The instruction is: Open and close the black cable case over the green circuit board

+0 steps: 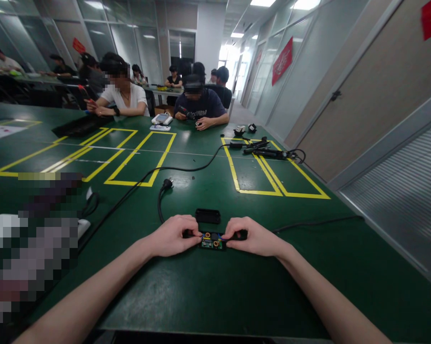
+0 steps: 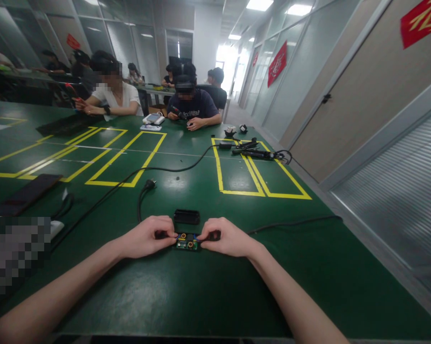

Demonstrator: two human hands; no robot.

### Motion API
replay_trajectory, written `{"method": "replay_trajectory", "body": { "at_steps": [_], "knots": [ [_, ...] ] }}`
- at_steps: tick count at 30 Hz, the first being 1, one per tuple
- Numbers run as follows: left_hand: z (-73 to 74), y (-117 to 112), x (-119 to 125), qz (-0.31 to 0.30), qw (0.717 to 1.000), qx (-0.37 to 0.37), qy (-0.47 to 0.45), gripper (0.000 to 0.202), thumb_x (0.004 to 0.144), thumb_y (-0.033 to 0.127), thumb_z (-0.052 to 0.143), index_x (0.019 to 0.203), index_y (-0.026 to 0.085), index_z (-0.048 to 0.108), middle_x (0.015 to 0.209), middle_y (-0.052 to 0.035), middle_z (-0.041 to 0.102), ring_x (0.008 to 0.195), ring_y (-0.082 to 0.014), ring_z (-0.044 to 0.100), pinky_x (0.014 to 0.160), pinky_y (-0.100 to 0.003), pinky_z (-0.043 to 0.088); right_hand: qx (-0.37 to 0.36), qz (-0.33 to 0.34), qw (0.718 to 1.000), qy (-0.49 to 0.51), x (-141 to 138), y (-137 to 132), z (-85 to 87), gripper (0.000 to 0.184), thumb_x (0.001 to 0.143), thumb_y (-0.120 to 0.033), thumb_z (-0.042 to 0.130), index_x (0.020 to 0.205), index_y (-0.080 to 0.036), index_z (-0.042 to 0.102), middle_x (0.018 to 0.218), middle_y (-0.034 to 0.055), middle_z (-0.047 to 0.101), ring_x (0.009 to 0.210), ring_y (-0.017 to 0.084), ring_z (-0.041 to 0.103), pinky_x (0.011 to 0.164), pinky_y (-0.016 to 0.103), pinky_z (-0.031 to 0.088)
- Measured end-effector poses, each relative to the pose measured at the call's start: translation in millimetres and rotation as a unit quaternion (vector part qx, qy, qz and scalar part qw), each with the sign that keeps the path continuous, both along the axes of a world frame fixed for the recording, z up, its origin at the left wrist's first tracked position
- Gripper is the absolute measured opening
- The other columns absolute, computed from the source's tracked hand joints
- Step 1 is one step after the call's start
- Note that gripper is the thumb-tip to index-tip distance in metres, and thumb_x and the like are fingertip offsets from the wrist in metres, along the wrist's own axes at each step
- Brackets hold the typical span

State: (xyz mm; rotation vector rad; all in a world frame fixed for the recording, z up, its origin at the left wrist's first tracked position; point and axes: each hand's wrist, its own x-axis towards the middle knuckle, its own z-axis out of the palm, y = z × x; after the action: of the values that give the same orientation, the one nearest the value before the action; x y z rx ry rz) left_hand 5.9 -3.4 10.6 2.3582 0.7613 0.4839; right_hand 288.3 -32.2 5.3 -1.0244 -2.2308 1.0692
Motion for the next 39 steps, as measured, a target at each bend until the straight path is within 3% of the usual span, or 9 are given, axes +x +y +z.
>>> {"method": "replay_trajectory", "body": {
  "at_steps": [5, 14, 21, 26, 32, 36, 39],
  "knots": [
    [-0.4, -2, 2, 0.004, 1.000, 0.021, 0.015, 0.020, 0.093, 0.019, 0.064, 0.074, 0.017, 0.064, 0.077, -0.0005, 0.061, 0.074, -0.0140, 0.058, 0.069, -0.024, 0.042, 0.021, 0.014, 1.000, -0.008, 1, 0, -0.2, 0.023, 0.093, -0.041, 0.073, 0.082, -0.020, 0.073, 0.084, 0.0044, 0.069, 0.082, 0.018, 0.061, 0.077, 0.032, 0.048],
    [0.5, -3, 4, 0.007, 0.999, 0.041, 0.019, 0.024, 0.093, 0.020, 0.063, 0.070, 0.018, 0.062, 0.075, -0.0007, 0.063, 0.075, -0.0153, 0.059, 0.071, -0.026, 0.045, 0.053, 0.002, 0.998, -0.015, -3, -2, 1.2, 0.030, 0.098, -0.042, 0.066, 0.078, -0.020, 0.071, 0.091, 0.0065, 0.069, 0.086, 0.019, 0.063, 0.080, 0.034, 0.049],
    [-0.5, -2, 3, 0.004, 0.992, 0.127, 0.001, 0.028, 0.098, 0.022, 0.056, 0.070, 0.019, 0.063, 0.075, -0.0030, 0.065, 0.077, -0.0182, 0.058, 0.073, -0.029, 0.046, 0.087, -0.025, 0.996, -0.012, -6, 0, -2.7, 0.033, 0.101, -0.040, 0.061, 0.078, -0.019, 0.071, 0.087, 0.0071, 0.069, 0.083, 0.020, 0.063, 0.078, 0.034, 0.048],
    [-0.6, -1, 1, 0.019, 0.996, 0.079, -0.029, 0.024, 0.096, 0.021, 0.057, 0.075, 0.019, 0.067, 0.078, -0.0030, 0.068, 0.078, -0.0169, 0.061, 0.075, -0.028, 0.048, 0.072, -0.041, 0.997, 0.011, -7, 1, -4.8, 0.035, 0.101, -0.043, 0.060, 0.077, -0.019, 0.071, 0.085, 0.0076, 0.070, 0.081, 0.020, 0.063, 0.076, 0.034, 0.048],
    [-3.2, 2, 0, 0.033, 0.997, 0.044, -0.049, 0.014, 0.094, 0.022, 0.063, 0.086, 0.019, 0.074, 0.083, -0.0033, 0.071, 0.082, -0.0171, 0.064, 0.077, -0.028, 0.049, 0.061, -0.107, 0.992, 0.029, -10, 1, -10.8, 0.026, 0.095, -0.042, 0.068, 0.086, -0.019, 0.075, 0.082, 0.0046, 0.066, 0.070, 0.016, 0.058, 0.062, 0.029, 0.043],
    [-6.6, 4, 1, 0.076, 0.996, 0.026, -0.047, 0.014, 0.090, 0.022, 0.067, 0.101, 0.020, 0.075, 0.082, -0.0015, 0.069, 0.079, -0.0165, 0.063, 0.073, -0.027, 0.049, 0.061, -0.141, 0.988, 0.032, -9, 4, -15.2, 0.021, 0.091, -0.041, 0.072, 0.099, -0.022, 0.075, 0.089, 0.0036, 0.065, 0.077, 0.017, 0.059, 0.068, 0.030, 0.049],
    [-7.7, 5, 1, 0.100, 0.994, 0.004, -0.039, 0.022, 0.087, 0.023, 0.069, 0.109, 0.022, 0.073, 0.085, -0.0008, 0.067, 0.080, -0.0171, 0.063, 0.074, -0.028, 0.051, 0.087, -0.166, 0.982, 0.025, -6, 6, -21.3, 0.032, 0.088, -0.041, 0.076, 0.115, -0.024, 0.073, 0.110, 0.0068, 0.066, 0.094, 0.021, 0.063, 0.083, 0.036, 0.054]
  ]
}}
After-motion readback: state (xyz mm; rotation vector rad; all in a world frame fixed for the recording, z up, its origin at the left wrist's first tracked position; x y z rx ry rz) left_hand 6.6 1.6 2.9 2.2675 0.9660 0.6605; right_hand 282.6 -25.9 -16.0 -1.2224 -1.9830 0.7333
